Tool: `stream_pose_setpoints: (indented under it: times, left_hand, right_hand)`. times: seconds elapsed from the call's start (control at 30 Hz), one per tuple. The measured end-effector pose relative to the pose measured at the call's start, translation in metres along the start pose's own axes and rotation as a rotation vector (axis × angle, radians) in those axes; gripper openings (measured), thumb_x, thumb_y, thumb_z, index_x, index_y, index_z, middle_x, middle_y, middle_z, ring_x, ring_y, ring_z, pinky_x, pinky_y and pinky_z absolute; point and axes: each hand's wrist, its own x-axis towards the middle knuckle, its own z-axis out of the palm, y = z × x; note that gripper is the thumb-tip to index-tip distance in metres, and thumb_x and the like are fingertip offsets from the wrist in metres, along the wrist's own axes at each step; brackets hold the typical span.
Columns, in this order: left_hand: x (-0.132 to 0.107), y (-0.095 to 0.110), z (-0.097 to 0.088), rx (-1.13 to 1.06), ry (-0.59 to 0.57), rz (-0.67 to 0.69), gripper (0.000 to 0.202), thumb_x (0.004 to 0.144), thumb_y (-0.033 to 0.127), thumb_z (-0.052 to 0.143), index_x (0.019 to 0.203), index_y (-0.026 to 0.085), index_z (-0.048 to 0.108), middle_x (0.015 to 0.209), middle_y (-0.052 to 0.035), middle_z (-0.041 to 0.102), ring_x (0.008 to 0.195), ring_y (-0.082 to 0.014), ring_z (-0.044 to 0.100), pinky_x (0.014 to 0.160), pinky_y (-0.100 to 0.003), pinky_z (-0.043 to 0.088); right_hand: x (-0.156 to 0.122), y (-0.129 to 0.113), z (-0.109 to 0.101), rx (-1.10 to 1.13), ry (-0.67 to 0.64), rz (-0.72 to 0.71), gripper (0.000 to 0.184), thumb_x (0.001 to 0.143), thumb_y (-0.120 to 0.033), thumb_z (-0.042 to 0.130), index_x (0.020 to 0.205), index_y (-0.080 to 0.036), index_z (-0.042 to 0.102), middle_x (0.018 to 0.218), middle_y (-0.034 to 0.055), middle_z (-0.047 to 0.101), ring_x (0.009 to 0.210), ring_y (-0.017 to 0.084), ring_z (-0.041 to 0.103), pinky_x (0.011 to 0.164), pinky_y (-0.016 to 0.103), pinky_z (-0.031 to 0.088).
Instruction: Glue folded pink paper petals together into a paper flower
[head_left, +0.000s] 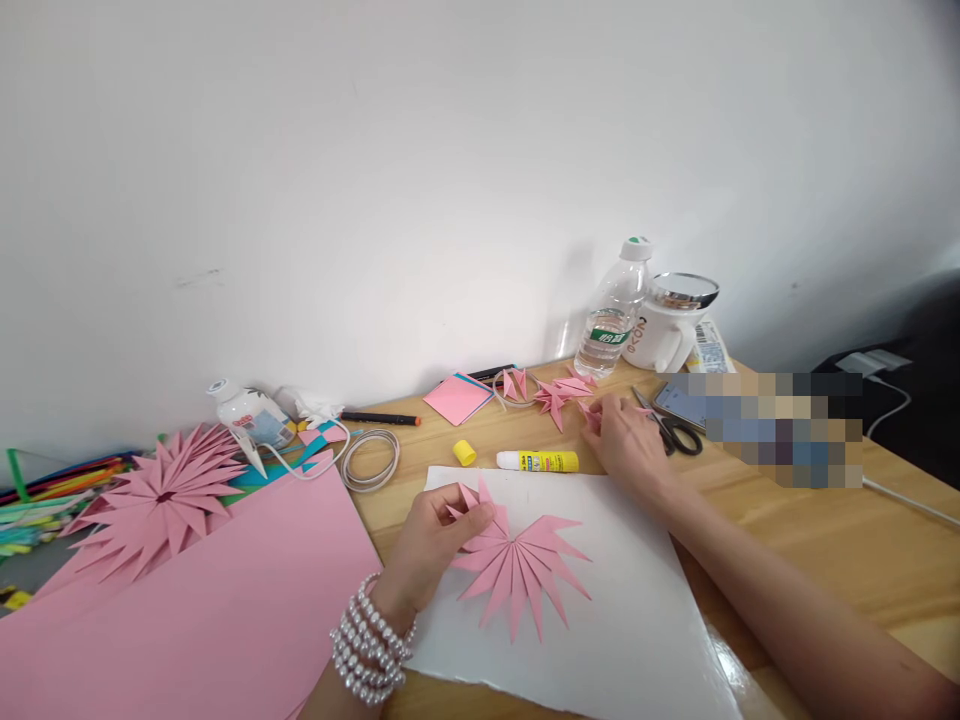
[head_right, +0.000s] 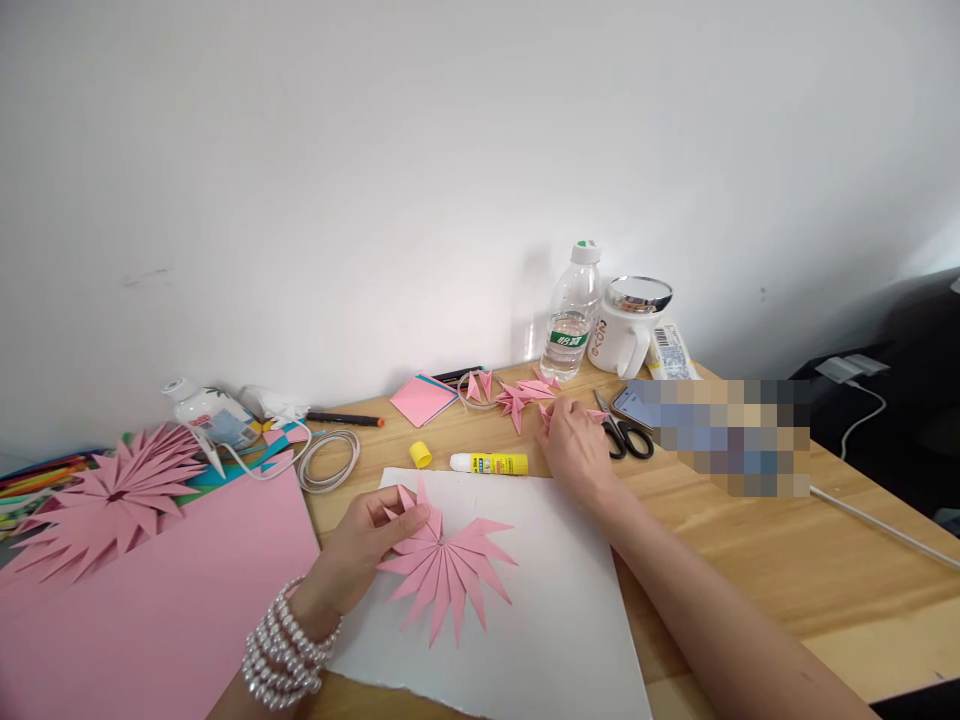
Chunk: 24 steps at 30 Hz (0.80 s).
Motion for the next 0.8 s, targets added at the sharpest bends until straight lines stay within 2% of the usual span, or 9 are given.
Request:
stream_pose_setpoints:
  times: [0.07,0.17,0.23,0.3,0.4,0.5,0.63,0.7,0.8]
  left_hand:
    - [0.000,0.000,0.000,0.003,0.020,0.007,0.035,0.067,0.042,0.067,0.057,0.016,0.046,0.051,0.0064,0.039,0.044,-0.0049,0.031,0.041,-0.018,0.023]
    - [-0.001,0.001,0.000,0.016,0.037,0.025,0.033,0.067,0.042,0.066,0.058,0.016,0.048,0.051,0.0068,0.038,0.044,-0.0051,0.030,0.042,-0.018,0.024]
    - [-0.001,0.002,-0.001,0.047,0.032,0.045,0.033,0.068,0.042,0.065,0.058,0.016,0.048,0.052,0.0065,0.038,0.045,-0.0055,0.030,0.043,-0.019,0.024]
    - [-0.001,0.002,-0.001,0.086,0.020,0.074,0.034,0.068,0.042,0.065,0.056,0.015,0.048,0.053,0.0055,0.039,0.048,-0.0064,0.032,0.045,-0.019,0.025]
    - [-0.001,0.003,-0.001,0.128,-0.008,0.090,0.034,0.069,0.042,0.064,0.056,0.015,0.046,0.055,0.0048,0.040,0.050,-0.0069,0.031,0.047,-0.020,0.024]
    - [-0.001,0.004,0.000,0.162,-0.034,0.072,0.034,0.069,0.042,0.063,0.056,0.016,0.045,0.054,0.0056,0.037,0.048,-0.0064,0.027,0.045,-0.020,0.021]
    - [-0.001,0.005,0.000,0.216,-0.032,0.071,0.034,0.070,0.041,0.062,0.056,0.016,0.045,0.052,0.0061,0.035,0.047,-0.0063,0.025,0.044,-0.020,0.018]
    - [0.000,0.004,-0.001,0.232,-0.039,0.072,0.034,0.071,0.042,0.062,0.056,0.016,0.045,0.053,0.0057,0.035,0.047,-0.0064,0.026,0.044,-0.020,0.019]
    - [0.001,0.002,-0.001,0.242,-0.036,0.077,0.034,0.070,0.042,0.061,0.056,0.016,0.046,0.054,0.0050,0.037,0.048,-0.0067,0.028,0.044,-0.020,0.020]
  right_hand:
    - [-0.002,-0.004,-0.005,0.151,0.072,0.003,0.013,0.080,-0.028,0.049,0.082,-0.014,0.049,0.079,0.0125,0.058,0.073,0.026,0.059,0.056,0.032,0.040]
    - [-0.010,-0.015,-0.013,0.687,0.130,-0.034,0.022,0.077,-0.037,0.055,0.083,-0.017,0.048,0.088,0.0108,0.058,0.073,0.021,0.060,0.059,0.032,0.047]
    - [-0.017,-0.024,-0.019,1.117,-0.022,-0.075,0.027,0.074,-0.041,0.060,0.083,-0.019,0.047,0.084,0.0069,0.059,0.072,0.019,0.061,0.062,0.032,0.050]
    - [-0.025,-0.032,-0.023,1.362,-0.237,-0.098,0.028,0.071,-0.042,0.064,0.077,-0.019,0.049,0.078,0.0041,0.059,0.068,0.017,0.061,0.064,0.031,0.050]
    - [-0.034,-0.040,-0.026,1.491,-0.513,-0.110,0.027,0.070,-0.041,0.067,0.067,-0.016,0.056,0.082,0.0045,0.061,0.075,0.015,0.061,0.072,0.031,0.051]
    - [-0.038,-0.041,-0.026,1.525,-0.709,-0.102,0.026,0.071,-0.040,0.066,0.066,-0.015,0.062,0.092,0.0069,0.063,0.091,0.018,0.060,0.082,0.032,0.050]
    - [-0.040,-0.040,-0.020,1.520,-0.824,-0.067,0.022,0.069,-0.034,0.070,0.078,-0.015,0.065,0.090,0.0068,0.066,0.087,0.018,0.062,0.079,0.033,0.052]
    - [-0.041,-0.039,-0.017,1.557,-0.854,-0.039,0.029,0.067,-0.033,0.071,0.090,-0.016,0.064,0.089,0.0050,0.066,0.079,0.017,0.064,0.078,0.036,0.053]
    - [-0.044,-0.040,-0.014,1.563,-0.907,-0.037,0.035,0.070,-0.035,0.069,0.100,-0.017,0.063,0.088,0.0055,0.067,0.082,0.019,0.065,0.086,0.041,0.049]
